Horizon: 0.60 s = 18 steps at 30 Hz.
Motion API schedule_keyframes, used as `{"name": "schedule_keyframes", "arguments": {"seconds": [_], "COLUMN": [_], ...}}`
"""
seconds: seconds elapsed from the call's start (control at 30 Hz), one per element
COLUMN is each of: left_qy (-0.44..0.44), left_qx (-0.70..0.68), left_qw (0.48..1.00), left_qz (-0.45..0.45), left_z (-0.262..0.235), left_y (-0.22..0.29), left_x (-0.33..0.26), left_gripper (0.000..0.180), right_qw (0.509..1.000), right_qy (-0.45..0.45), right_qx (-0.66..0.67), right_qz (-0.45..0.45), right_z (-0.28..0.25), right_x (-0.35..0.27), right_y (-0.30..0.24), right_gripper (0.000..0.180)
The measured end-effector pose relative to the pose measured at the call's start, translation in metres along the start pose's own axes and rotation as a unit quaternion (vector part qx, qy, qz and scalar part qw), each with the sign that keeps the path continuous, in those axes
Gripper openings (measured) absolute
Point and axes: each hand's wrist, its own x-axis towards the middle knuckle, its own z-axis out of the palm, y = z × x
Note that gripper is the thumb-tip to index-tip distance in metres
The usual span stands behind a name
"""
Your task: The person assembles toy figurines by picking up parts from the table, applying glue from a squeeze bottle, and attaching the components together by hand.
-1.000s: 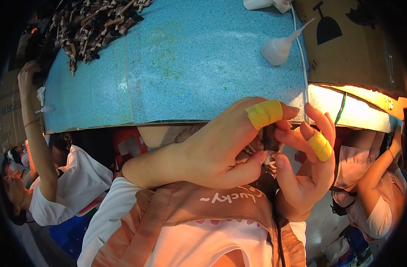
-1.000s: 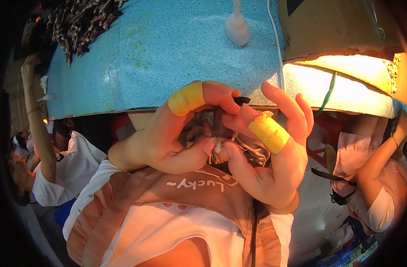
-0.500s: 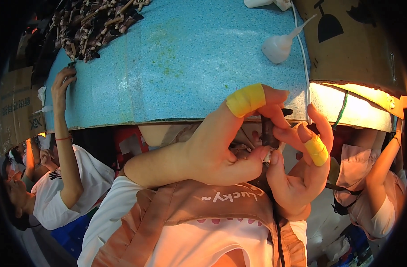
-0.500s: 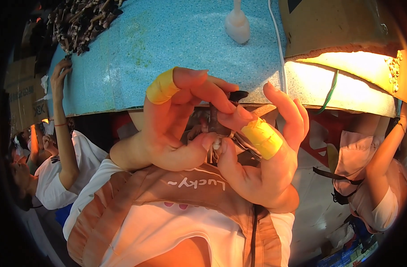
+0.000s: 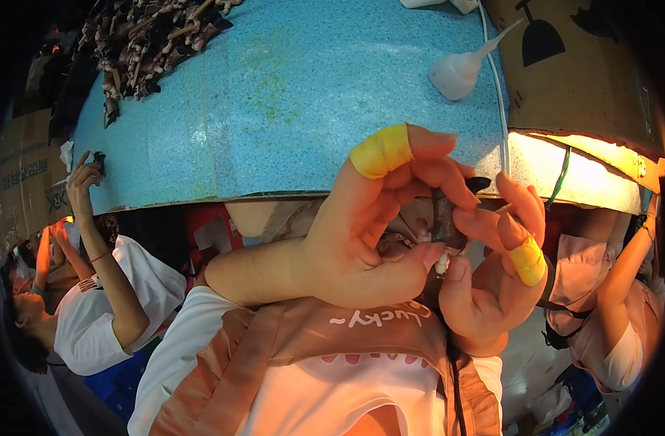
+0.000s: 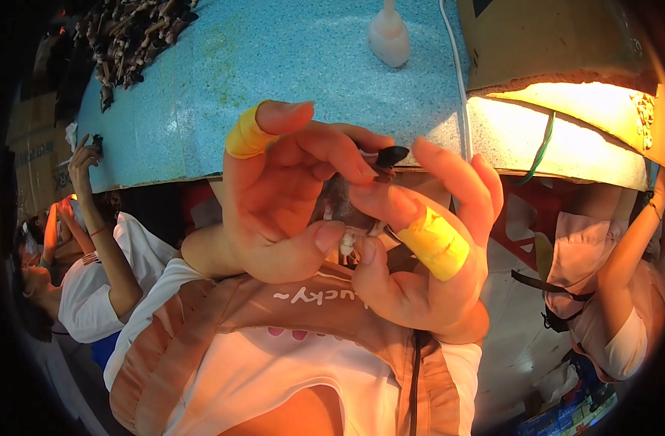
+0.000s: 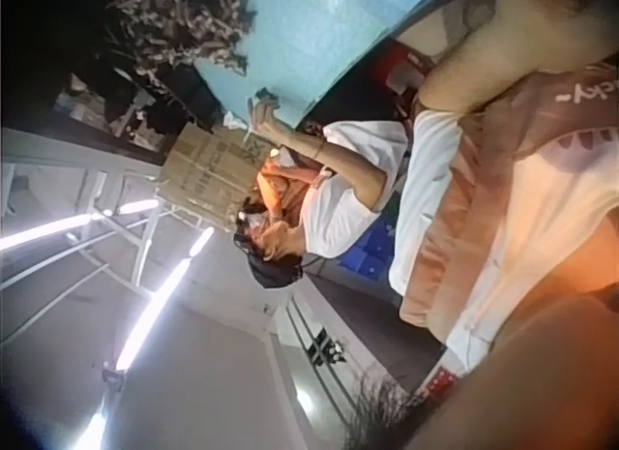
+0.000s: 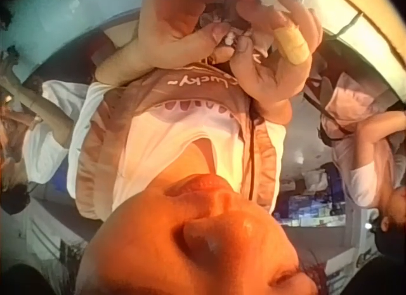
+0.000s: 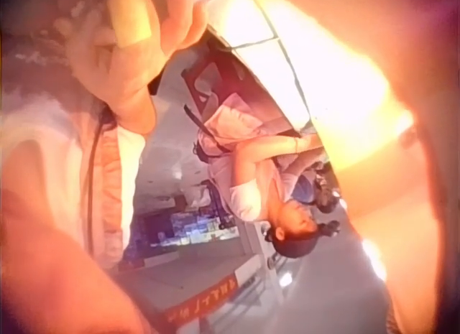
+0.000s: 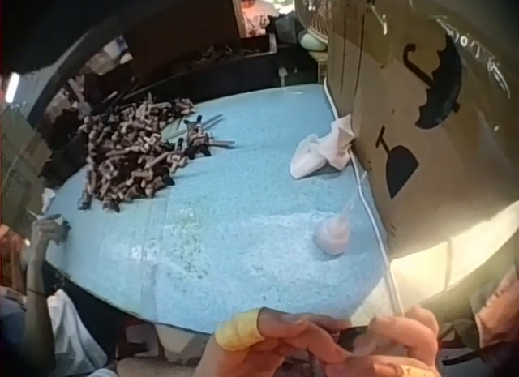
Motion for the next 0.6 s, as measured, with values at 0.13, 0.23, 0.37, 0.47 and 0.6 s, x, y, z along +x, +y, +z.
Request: {"name": "schedule_keyframes", "arguments": {"seconds": [0.13,0.23,0.37,0.47,0.6], "left_qy": [0.01,0.011,0.09,0.097,0.097], "left_qx": [-0.017,-0.018,-0.188,-0.262,-0.332], "left_qw": [1.0,1.0,0.972,0.939,0.897], "left_qz": [-0.008,-0.009,-0.107,-0.203,-0.274], "left_z": [0.002,0.002,0.005,0.004,0.001], "left_y": [-0.003,-0.007,-0.001,0.009,0.008], "left_x": [0.0,0.002,0.0,0.007,0.005], "left_gripper": [0.07,0.07,0.066,0.062,0.06], "right_qw": [0.997,0.989,0.999,0.994,0.989], "right_qy": [0.05,0.132,0.045,0.107,0.134], "right_qx": [0.066,0.063,0.008,-0.005,-0.062], "right_qz": [0.008,0.011,-0.016,-0.036,-0.014], "right_z": [0.009,0.022,0.007,0.009,0.003], "right_x": [-0.008,-0.005,0.005,0.003,0.003], "right_y": [0.005,0.01,0.007,0.005,0.004], "right_gripper": [0.046,0.037,0.034,0.029,0.022]}}
